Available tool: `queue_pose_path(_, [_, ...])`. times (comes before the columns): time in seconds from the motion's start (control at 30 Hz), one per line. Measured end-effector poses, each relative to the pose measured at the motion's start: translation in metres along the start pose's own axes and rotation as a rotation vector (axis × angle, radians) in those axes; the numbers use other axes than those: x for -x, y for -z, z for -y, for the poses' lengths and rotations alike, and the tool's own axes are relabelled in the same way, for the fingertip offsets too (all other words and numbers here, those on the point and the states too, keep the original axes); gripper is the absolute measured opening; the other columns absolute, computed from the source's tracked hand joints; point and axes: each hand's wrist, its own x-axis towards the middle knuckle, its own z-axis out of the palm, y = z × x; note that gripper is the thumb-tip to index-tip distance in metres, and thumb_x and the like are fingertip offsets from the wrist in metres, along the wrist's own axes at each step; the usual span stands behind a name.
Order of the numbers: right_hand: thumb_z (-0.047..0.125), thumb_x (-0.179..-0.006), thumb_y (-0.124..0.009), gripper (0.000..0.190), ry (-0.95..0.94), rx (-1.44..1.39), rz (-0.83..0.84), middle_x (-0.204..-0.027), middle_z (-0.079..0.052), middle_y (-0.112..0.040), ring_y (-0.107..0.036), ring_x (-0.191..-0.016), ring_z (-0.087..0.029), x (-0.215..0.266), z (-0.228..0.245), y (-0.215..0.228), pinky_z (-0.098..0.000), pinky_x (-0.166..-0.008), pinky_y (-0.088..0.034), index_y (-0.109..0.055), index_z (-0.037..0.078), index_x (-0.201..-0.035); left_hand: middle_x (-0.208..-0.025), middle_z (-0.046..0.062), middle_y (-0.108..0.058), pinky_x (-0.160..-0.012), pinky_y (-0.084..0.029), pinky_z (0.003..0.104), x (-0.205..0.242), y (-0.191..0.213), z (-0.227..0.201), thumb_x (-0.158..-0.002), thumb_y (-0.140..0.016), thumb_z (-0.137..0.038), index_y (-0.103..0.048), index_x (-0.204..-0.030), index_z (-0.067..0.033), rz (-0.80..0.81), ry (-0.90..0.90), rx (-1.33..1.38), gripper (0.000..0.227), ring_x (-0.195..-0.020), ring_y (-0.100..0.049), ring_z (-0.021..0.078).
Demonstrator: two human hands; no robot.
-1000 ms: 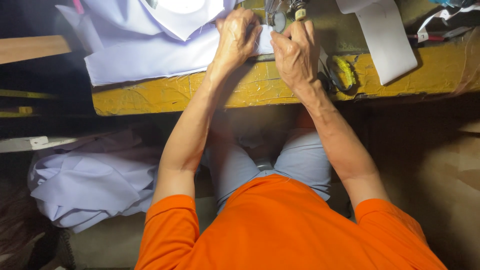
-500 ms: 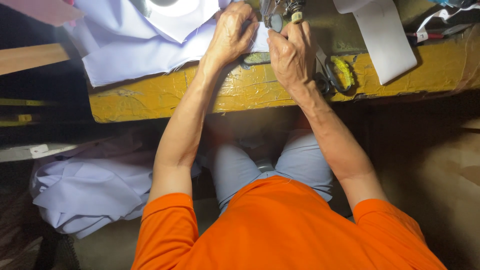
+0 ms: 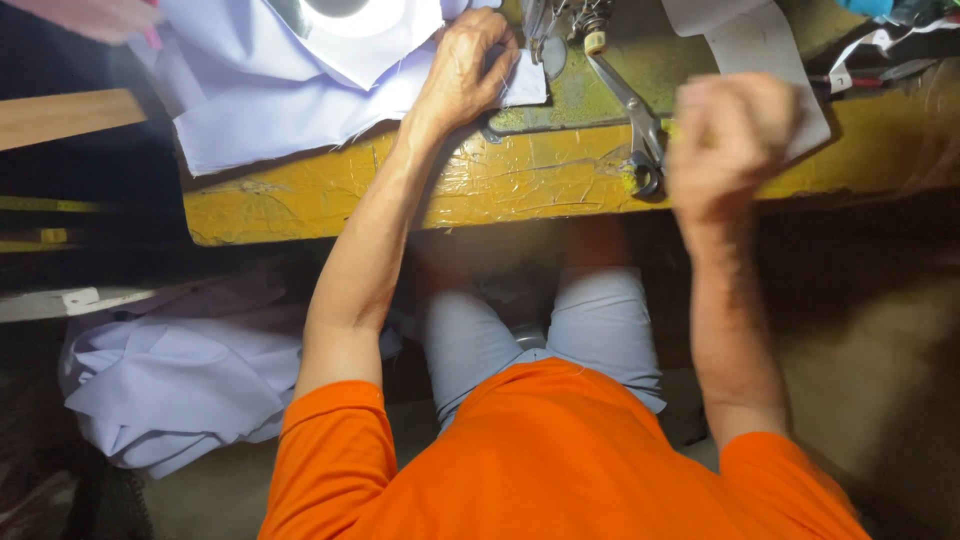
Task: The person folds a piece of white fabric on a yellow workbench and uses scissors to trim the edges. They then unfold the fabric, fold it again, and continue cutting along the edges to shape the material.
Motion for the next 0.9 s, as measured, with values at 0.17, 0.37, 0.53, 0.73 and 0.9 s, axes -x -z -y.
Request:
queue_pose_path(0.17, [0.044,-0.115,-0.05,0.059,-0.134,0.235,-0.01,-0.151,-0.021,-0.045,-0.053,-0.133,-0.039,0.051,-0.118,0.022,-0.0541,-0.11,-0.048,-0.057,-0.008,-0.142,-0.084,0.007,-0.058,-0.067,-0.048,0.037,-0.001,0.004,0.0,-0.095,-0.057,0.004,-0.052,-0.086,-0.0071,0.023,-0.011,0.03,0.015,-0.076,-0.055,0.0209])
queue_pose_path(0.37, [0.04,-0.115,-0.04,0.062,-0.131,0.188,0.046,-0.155,-0.024,-0.042,-0.031,-0.148,-0.037,0.054,-0.122,0.024,-0.0583,-0.123,-0.031,-0.05,-0.01,-0.149,-0.086,0.006,-0.06,-0.069,-0.051,0.034,-0.001,0.001,0.01,-0.097,-0.053,0.003,-0.053,-0.088,-0.0083,0.062,0.004,0.055,0.014,-0.076,-0.057,0.0183])
queue_pose_path(0.53, [0.029,-0.117,-0.046,0.053,-0.077,0.134,0.014,-0.156,-0.027,-0.041,-0.031,-0.149,-0.039,0.051,-0.118,0.025,-0.0582,-0.125,-0.032,-0.048,-0.012,-0.15,-0.086,0.008,-0.059,-0.07,-0.047,0.037,-0.008,0.006,0.013,-0.096,-0.055,0.002,-0.053,-0.089,-0.0075,0.072,-0.023,0.09,0.012,-0.079,-0.054,0.0216])
queue_pose_path(0.73, [0.019,-0.116,-0.048,0.046,-0.082,0.268,-0.018,-0.137,-0.032,-0.067,-0.054,-0.133,-0.045,0.064,-0.126,0.018,-0.055,-0.113,-0.038,-0.072,-0.016,-0.134,-0.087,0.008,-0.062,-0.063,-0.053,0.032,-0.007,0.006,0.013,-0.099,-0.049,0.003,-0.054,-0.091,-0.0066,0.133,0.062,0.127,0.013,-0.076,-0.06,0.0191])
queue_pose_path(0.9, [0.029,-0.123,-0.041,0.061,-0.039,0.384,-0.035,-0.12,-0.022,-0.084,-0.071,-0.12,-0.037,0.054,-0.113,0.02,-0.0433,-0.109,-0.043,-0.084,-0.012,-0.115,-0.086,0.007,-0.061,-0.074,-0.052,0.036,-0.003,0.0,0.016,-0.096,-0.054,0.003,-0.055,-0.088,-0.0074,0.085,-0.011,0.055,0.013,-0.08,-0.059,0.0212])
